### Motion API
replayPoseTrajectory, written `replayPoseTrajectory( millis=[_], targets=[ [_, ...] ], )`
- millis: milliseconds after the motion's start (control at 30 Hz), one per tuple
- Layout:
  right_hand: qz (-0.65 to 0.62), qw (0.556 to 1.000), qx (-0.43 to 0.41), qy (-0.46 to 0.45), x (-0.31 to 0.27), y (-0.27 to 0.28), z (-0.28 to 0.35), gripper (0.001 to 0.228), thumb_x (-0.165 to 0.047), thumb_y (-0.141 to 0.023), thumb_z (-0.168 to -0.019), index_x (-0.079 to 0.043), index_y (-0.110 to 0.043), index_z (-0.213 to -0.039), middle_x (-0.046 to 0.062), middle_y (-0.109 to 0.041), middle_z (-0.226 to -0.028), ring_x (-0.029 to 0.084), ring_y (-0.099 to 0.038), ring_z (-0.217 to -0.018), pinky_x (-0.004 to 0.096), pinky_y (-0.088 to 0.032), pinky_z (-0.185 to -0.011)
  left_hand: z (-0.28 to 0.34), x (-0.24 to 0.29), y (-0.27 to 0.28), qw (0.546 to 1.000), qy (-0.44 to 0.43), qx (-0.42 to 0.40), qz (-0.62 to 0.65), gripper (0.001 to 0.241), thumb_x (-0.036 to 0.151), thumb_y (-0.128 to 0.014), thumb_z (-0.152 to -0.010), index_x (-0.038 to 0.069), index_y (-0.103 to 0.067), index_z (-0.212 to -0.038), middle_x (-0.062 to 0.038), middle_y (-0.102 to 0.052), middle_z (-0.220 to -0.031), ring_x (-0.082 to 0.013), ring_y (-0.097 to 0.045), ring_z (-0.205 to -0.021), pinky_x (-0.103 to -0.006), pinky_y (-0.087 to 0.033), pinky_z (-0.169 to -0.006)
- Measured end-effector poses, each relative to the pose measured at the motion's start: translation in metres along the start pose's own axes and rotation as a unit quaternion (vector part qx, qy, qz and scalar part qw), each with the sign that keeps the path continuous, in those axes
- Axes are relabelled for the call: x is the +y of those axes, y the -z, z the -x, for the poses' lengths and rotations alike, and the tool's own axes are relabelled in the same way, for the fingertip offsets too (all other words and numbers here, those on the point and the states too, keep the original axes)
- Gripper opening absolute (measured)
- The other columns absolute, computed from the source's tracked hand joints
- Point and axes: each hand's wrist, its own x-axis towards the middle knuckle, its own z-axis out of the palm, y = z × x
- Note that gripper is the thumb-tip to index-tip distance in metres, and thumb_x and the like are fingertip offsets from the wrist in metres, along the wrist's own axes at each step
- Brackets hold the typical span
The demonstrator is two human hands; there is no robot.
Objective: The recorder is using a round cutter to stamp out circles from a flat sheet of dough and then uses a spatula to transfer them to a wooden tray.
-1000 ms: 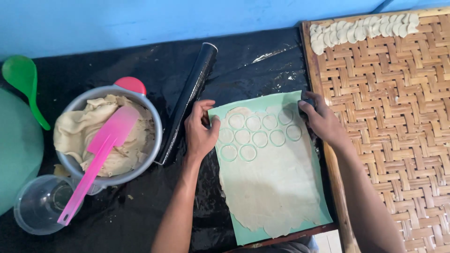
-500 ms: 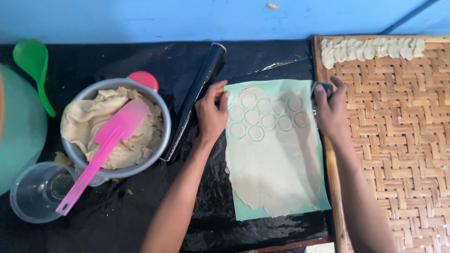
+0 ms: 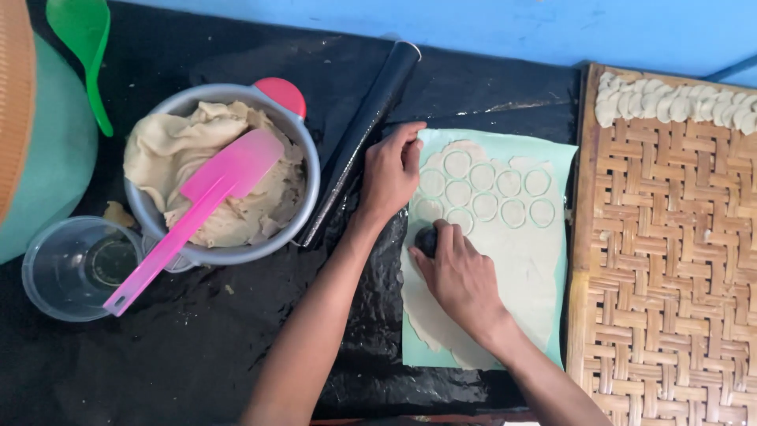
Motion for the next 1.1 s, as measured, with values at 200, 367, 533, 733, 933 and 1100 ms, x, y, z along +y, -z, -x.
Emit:
replayPoseTrajectory(
  millis=[200, 367, 533, 733, 933, 1100],
  targets=[
    [0.059, 0.998, -0.024, -0.019, -0.002, -0.017, -0.007, 0.053, -0.048, -0.063, -0.096, 0.0, -0.052, -0.115, 0.015, -0.061, -0.091, 0.032, -0.071, -0.075, 0.045, -0.053, -0.049, 0.001, -0.002, 0.0, 1.0, -0.008, -0.001, -0.009, 0.023, -0.001, -0.064, -0.097, 0.002, -0.065, -0.119, -0.017, -0.074, -0.099, -0.0333, -0.074, -0.093, -0.038, -0.058, -0.077],
    [0.11, 0.993, -0.039, -0.02, -0.003, -0.017, -0.01, 0.053, -0.049, -0.059, -0.098, 0.0, -0.052, -0.118, 0.014, -0.061, -0.088, 0.03, -0.07, -0.064, 0.042, -0.053, -0.046, 0.001, 0.0, 0.0, 1.0, 0.009, -0.014, -0.007, 0.023, -0.001, -0.063, -0.097, 0.002, -0.065, -0.12, -0.017, -0.074, -0.1, -0.0325, -0.074, -0.092, -0.0382, -0.058, -0.076],
    [0.103, 0.992, -0.043, 0.064, 0.003, -0.012, -0.009, 0.048, -0.047, -0.059, -0.097, -0.003, -0.053, -0.115, 0.013, -0.06, -0.087, 0.03, -0.069, -0.064, 0.042, -0.052, -0.044, 0.003, -0.002, 0.0, 1.0, -0.009, -0.008, -0.018, 0.022, -0.001, -0.064, -0.098, 0.002, -0.065, -0.12, -0.017, -0.074, -0.1, -0.0323, -0.074, -0.093, -0.0378, -0.058, -0.076],
    [0.073, 0.996, -0.02, 0.042, 0.006, -0.007, -0.006, 0.049, -0.045, -0.057, -0.098, -0.001, -0.05, -0.118, 0.018, -0.062, -0.09, 0.033, -0.07, -0.065, 0.043, -0.054, -0.047, 0.001, 0.001, 0.002, 1.0, 0.003, -0.016, -0.012, 0.023, -0.001, -0.064, -0.098, 0.001, -0.065, -0.12, -0.017, -0.074, -0.098, -0.0302, -0.074, -0.087, -0.0374, -0.058, -0.074],
    [-0.07, 0.99, -0.003, -0.125, 0.026, 0.018, 0.017, 0.053, -0.04, -0.061, -0.098, -0.001, -0.045, -0.13, 0.024, -0.07, -0.091, 0.044, -0.07, -0.074, 0.052, -0.054, -0.062, -0.001, 0.002, 0.002, 1.0, 0.002, -0.011, -0.004, 0.023, -0.001, -0.064, -0.097, 0.001, -0.065, -0.12, -0.016, -0.074, -0.1, -0.0295, -0.075, -0.088, -0.0363, -0.058, -0.073],
    [-0.065, 0.994, -0.01, -0.088, 0.025, 0.018, 0.037, 0.051, -0.035, -0.066, -0.094, 0.0, -0.048, -0.125, 0.022, -0.068, -0.097, 0.041, -0.071, -0.072, 0.05, -0.055, -0.057, -0.001, 0.002, 0.001, 1.0, 0.009, -0.016, -0.008, 0.023, 0.0, -0.064, -0.098, 0.002, -0.065, -0.121, -0.016, -0.074, -0.1, -0.0274, -0.075, -0.087, -0.0346, -0.059, -0.072]
  ],
)
